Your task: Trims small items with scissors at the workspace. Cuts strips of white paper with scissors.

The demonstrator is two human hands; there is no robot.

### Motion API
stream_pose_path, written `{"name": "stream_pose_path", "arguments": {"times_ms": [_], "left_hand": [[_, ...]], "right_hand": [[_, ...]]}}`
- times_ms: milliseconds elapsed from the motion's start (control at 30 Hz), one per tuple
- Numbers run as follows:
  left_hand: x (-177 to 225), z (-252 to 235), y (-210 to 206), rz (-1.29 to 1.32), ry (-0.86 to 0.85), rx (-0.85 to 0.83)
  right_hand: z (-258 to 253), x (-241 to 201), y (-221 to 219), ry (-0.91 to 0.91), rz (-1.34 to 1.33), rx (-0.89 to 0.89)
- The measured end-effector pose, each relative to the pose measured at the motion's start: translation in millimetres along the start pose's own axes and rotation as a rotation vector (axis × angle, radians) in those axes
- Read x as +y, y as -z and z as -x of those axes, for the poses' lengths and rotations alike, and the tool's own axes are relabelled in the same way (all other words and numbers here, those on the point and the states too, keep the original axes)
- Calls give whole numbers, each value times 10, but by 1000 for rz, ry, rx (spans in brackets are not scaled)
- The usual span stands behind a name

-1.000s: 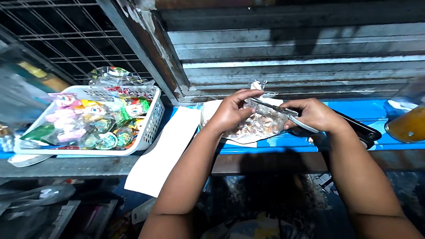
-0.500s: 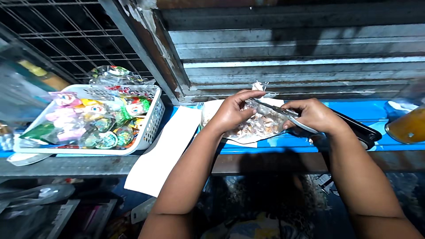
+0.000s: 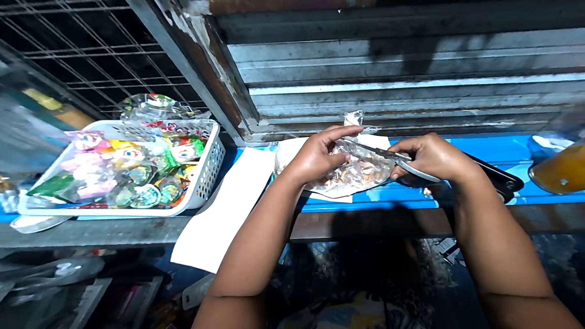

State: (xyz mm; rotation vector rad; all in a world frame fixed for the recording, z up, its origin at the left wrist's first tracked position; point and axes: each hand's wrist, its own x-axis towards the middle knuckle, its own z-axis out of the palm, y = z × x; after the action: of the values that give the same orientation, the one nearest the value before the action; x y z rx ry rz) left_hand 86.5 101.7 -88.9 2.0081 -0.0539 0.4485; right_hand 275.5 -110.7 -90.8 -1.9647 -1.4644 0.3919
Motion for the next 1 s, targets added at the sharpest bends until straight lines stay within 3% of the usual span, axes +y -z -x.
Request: {"name": "stream_pose_path", "arguments": {"times_ms": [1000], "left_hand": [[30, -1, 18, -94, 22, -48]], "right_hand": [[-18, 11, -24, -14, 20, -64]]}}
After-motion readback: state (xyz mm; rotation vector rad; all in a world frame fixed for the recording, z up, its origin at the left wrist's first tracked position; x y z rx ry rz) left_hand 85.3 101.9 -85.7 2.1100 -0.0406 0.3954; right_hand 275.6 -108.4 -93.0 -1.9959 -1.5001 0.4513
